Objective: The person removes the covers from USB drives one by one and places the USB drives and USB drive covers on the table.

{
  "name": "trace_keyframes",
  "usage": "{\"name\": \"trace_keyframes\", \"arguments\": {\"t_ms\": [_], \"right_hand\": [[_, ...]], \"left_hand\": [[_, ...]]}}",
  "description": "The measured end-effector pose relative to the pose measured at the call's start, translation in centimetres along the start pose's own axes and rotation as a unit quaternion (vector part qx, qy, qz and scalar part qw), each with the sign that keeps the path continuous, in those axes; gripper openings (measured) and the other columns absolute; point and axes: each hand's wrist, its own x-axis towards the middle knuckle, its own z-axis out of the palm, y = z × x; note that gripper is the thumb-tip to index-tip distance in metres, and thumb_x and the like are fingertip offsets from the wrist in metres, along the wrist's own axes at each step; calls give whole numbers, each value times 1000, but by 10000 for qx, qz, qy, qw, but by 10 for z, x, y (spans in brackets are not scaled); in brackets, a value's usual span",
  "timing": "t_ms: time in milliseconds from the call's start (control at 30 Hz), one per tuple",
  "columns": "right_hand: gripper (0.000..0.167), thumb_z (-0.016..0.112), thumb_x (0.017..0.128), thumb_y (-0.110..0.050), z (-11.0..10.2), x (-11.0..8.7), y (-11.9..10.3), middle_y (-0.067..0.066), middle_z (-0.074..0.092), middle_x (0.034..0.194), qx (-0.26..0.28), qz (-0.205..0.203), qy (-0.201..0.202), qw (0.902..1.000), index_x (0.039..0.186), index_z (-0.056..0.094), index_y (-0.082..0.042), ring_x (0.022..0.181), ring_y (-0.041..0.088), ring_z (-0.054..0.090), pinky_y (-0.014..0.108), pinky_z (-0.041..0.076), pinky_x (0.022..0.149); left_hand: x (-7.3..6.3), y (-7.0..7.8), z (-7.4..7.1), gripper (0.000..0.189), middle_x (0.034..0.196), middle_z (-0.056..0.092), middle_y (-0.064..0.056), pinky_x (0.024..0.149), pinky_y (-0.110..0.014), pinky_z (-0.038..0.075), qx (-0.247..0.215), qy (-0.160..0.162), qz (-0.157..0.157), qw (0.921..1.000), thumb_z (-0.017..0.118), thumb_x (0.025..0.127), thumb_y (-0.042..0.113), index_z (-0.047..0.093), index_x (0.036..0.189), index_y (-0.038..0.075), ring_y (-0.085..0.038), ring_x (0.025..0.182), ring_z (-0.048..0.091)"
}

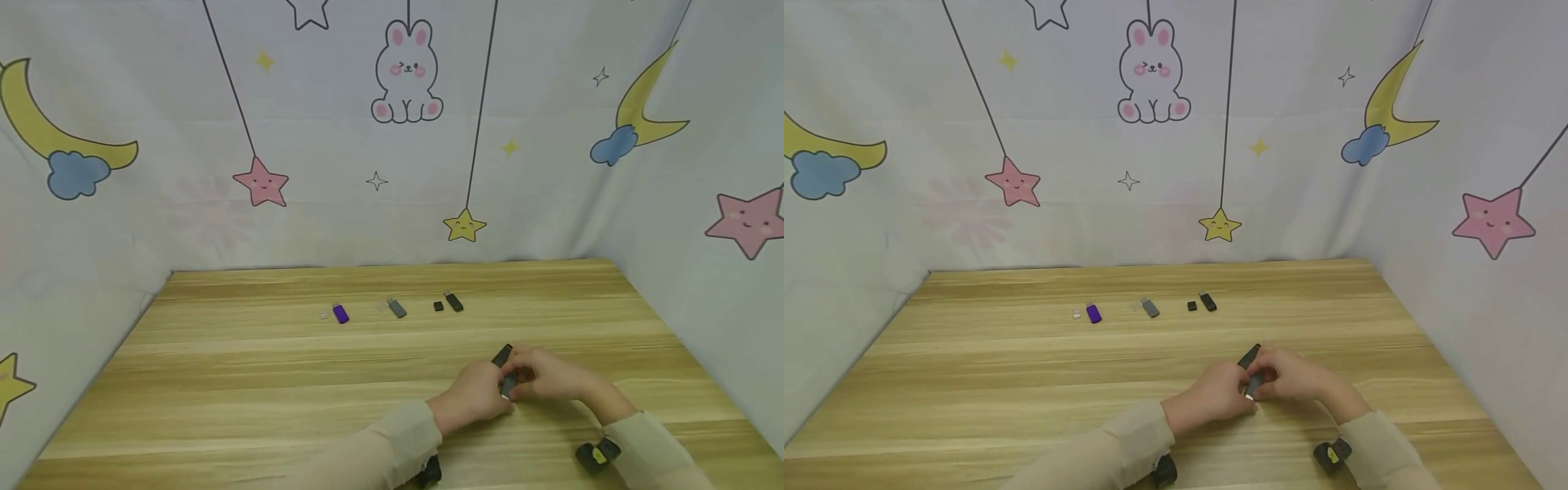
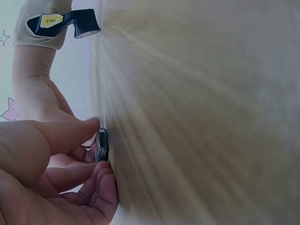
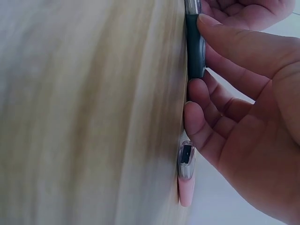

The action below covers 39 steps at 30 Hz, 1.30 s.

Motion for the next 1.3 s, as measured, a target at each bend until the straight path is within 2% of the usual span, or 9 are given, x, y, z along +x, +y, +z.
{"name": "trace_keyframes", "arguments": {"t_ms": [233,467,833,1300], "right_hand": [[18,74,85,-22,0,0,-1,-2,56,92,54,307,-77,9995,99,70,-11,78,4,51,22,47,67],[14,74,85,-23,2,0,-2,-3,58,93,162,227,-25,9996,93,70,-12,80,4,53,22,48,69],[15,73,86,-22,2,1,-6,0,60,96,329,321,-126,9989,94,69,-10,84,5,56,23,50,72],[10,72,86,-22,2,-1,-11,-6,61,94,-79,179,-180,9996,93,69,-15,86,2,57,24,51,74]], "left_hand": [[2,0,2,34,58,43,7,46,-17,29,179,138,-47,9997,78,74,14,49,57,15,-6,51,38],[1,-1,2,43,51,37,8,43,-17,28,88,90,-132,9998,74,74,8,39,51,17,-6,47,37],[1,1,1,37,52,40,8,44,-17,29,279,160,-164,9993,74,74,8,44,53,15,-7,48,39],[3,0,-1,44,43,29,11,40,-16,26,215,83,19,9997,68,75,4,36,47,18,-4,42,33]]}}
